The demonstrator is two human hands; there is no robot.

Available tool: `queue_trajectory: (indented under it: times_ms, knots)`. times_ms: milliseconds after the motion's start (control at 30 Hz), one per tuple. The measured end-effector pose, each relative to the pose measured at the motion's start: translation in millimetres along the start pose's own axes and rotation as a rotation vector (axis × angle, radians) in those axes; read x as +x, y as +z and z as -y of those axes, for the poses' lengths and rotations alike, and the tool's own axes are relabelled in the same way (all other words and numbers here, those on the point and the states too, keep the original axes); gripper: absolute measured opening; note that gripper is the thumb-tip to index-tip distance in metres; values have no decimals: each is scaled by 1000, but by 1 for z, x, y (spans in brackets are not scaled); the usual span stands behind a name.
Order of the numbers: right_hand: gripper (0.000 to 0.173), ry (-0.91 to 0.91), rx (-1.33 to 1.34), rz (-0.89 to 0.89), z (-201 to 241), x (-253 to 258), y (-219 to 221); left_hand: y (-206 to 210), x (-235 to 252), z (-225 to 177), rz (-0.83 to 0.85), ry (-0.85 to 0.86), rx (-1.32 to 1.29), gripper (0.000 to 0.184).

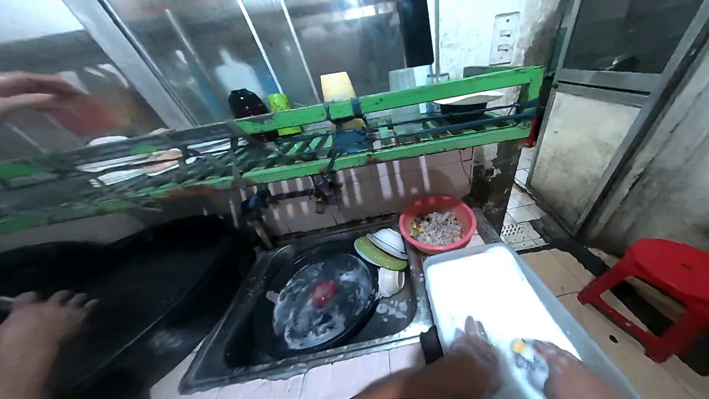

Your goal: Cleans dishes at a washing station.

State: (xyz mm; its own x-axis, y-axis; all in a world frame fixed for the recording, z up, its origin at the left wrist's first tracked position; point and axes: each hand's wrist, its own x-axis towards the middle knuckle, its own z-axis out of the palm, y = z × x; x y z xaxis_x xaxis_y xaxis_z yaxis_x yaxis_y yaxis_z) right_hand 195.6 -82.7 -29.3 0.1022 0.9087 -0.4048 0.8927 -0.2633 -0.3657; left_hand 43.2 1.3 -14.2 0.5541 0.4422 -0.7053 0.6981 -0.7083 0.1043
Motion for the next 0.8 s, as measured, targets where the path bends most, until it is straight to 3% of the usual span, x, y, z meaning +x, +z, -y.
queue_trajectory:
  times_ms: [133, 200, 267, 333, 467, 533, 600, 733, 800]
  knots:
    - [55, 41, 217, -176, 3, 1, -11, -2, 0, 8, -105, 36, -238, 39]
    - [55, 61, 278, -236, 2, 1, -14, -2, 6, 16, -145, 44, -369, 54]
    - [54, 55, 313, -288, 0, 3, -13, 0, 6, 22, -219, 96, -487, 53]
    - [55, 51, 402, -389, 0, 0, -14, 2, 3, 30, -358, 186, -855, 44]
    - [60, -8, 607, -681, 23, -9, -14, -4, -24, 10, -496, 134, -1779, 40]
    - [57, -165, 664, -790, 52, -8, -3, -1, -32, -9, -668, 172, -1807, 43]
    - [57, -212, 657, -788, 68, 3, -3, 9, -33, -15, -894, 274, -1505, 40]
    - [53, 76, 744, -481, 45, 41, -53, 6, -42, -27, -803, 237, -1713, 41]
    - [55, 56, 710, -501, 52, 37, -50, 5, -38, -22, -838, 219, -1751, 43]
